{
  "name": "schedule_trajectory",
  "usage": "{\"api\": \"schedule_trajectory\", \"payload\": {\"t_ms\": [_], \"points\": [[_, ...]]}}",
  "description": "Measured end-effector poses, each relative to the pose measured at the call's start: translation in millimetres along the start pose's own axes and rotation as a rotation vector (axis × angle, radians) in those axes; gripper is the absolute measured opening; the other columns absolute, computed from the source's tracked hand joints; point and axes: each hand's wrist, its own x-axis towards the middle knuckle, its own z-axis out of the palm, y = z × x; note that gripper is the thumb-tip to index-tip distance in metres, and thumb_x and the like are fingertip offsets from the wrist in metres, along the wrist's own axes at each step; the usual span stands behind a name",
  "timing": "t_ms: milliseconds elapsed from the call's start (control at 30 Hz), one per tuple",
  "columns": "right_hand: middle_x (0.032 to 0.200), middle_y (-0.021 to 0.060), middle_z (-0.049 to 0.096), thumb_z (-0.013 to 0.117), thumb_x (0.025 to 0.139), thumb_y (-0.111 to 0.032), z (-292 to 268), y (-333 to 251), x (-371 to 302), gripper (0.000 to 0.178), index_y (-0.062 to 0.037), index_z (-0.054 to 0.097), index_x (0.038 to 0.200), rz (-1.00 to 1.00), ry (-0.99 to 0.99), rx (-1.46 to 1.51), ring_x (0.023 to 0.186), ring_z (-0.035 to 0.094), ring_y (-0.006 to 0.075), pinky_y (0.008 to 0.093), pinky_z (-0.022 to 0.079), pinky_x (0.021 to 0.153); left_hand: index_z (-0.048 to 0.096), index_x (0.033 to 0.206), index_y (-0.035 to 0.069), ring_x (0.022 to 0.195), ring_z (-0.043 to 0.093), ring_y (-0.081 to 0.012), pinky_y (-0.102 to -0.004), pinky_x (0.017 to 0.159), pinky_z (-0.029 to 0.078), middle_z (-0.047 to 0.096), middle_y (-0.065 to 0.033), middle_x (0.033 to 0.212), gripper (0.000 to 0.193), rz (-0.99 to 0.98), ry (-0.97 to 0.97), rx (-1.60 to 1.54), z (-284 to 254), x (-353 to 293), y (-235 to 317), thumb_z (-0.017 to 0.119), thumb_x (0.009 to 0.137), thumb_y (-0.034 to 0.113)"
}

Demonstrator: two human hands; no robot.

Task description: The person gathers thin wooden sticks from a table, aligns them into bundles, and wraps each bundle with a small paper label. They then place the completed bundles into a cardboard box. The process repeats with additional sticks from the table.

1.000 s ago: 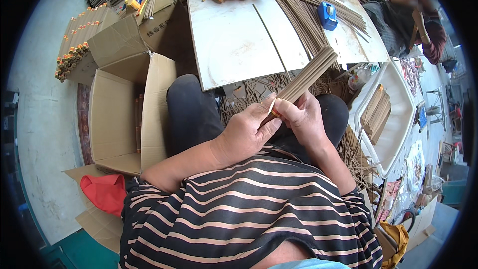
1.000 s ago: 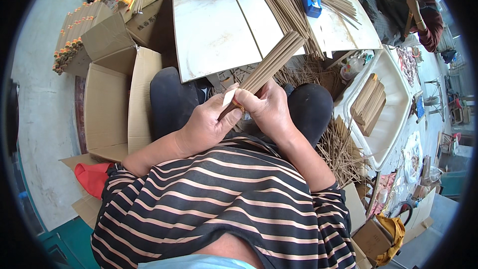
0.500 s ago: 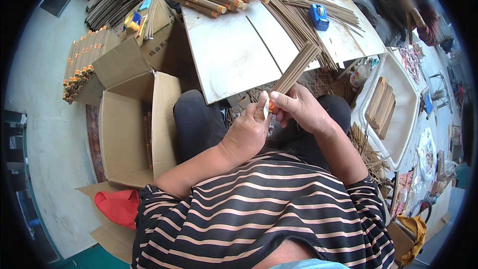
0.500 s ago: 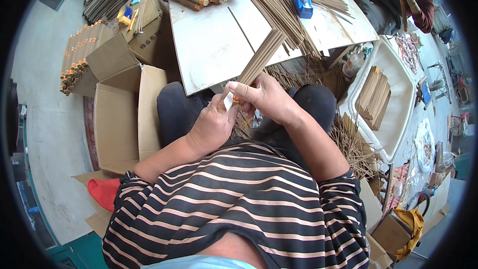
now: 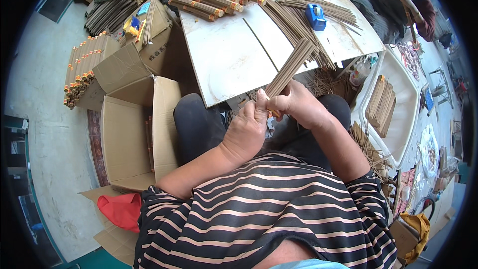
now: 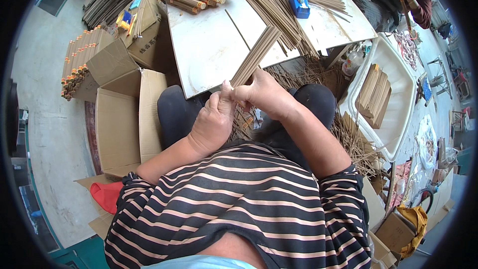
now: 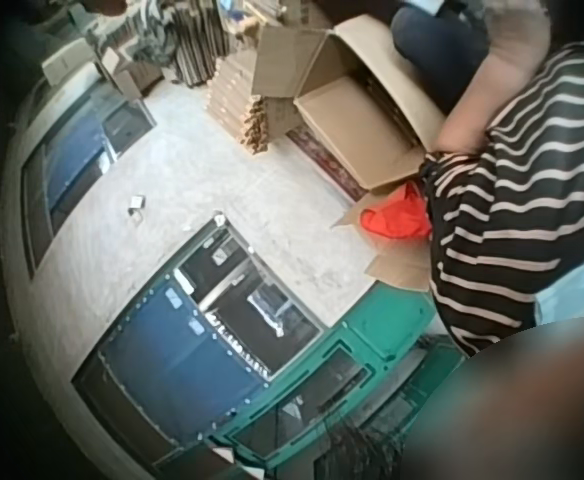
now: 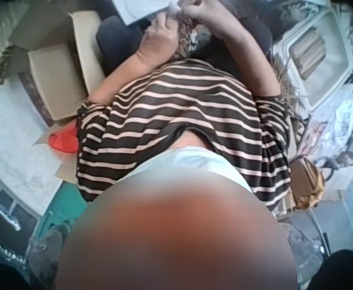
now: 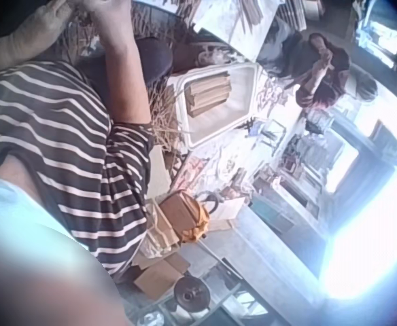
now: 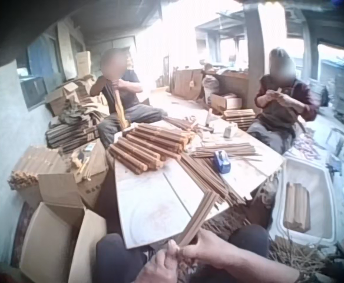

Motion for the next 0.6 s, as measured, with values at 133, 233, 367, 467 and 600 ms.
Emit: {"api": "schedule_trajectory", "payload": {"t_ms": [133, 233, 367, 467, 600], "points": [[0.072, 0.0058, 0.056, 0.07, 0.073, -0.036, -2, 17, 5, 0.045, 0.0032, 0.056, 0.089, -0.124, 0.056, 0.026, 0.059, 0.055, 0.0114, 0.023, 0.046, 0.051, 0.027, 0.13, -0.015, 0.071, 0.056, -0.0271, -0.0319, 0.06, 0.052, 0.049, -0.018, 0.083, 0.056, -0.011, -0.008, -0.01, -3, 1, 1, 0.052, 0.084, 0.004], [0.07, 0.0047, 0.058, 0.072, 0.074, -0.039, 0, 13, 0, 0.046, 0.0018, 0.057, 0.088, -0.115, 0.026, 0.008, 0.059, 0.055, 0.011, 0.0222, 0.045, 0.051, 0.029, 0.131, -0.012, 0.07, 0.058, -0.0311, -0.0337, 0.059, 0.052, 0.051, -0.0196, 0.087, 0.057, -0.028, 0.034, -0.072, -2, 1, 0, 0.056, 0.083, 0.005], [0.071, 0.0058, 0.059, 0.072, 0.075, -0.032, -3, 9, -3, 0.043, 0.0025, 0.054, 0.092, -0.085, -0.009, 0.029, 0.058, 0.057, 0.0106, 0.0212, 0.047, 0.049, 0.03, 0.128, -0.016, 0.072, 0.058, -0.0299, -0.0352, 0.061, 0.052, 0.051, -0.0202, 0.087, 0.056, -0.057, 0.022, -0.193, -7, 2, 2, 0.055, 0.083, 0.006], [0.075, 0.0096, 0.059, 0.071, 0.079, -0.02, -3, 6, -4, 0.041, 0.0052, 0.049, 0.102, -0.077, -0.01, 0.014, 0.058, 0.058, 0.0111, 0.0223, 0.049, 0.049, 0.03, 0.129, -0.014, 0.073, 0.059, -0.0325, -0.036, 0.062, 0.052, 0.053, -0.0224, 0.089, 0.056, -0.087, 0.027, -0.299, -11, 3, 1, 0.057, 0.083, 0.006], [0.074, 0.0082, 0.059, 0.069, 0.079, -0.016, -2, 3, -6, 0.038, 0.0041, 0.048, 0.104, -0.109, -0.037, 0.028, 0.057, 0.057, 0.0095, 0.0212, 0.048, 0.048, 0.031, 0.131, -0.01, 0.077, 0.06, -0.0351, -0.0358, 0.066, 0.052, 0.054, -0.0244, 0.093, 0.054, -0.13, 0.044, -0.475, -13, 2, -2, 0.056, 0.085, 0.006]]}}
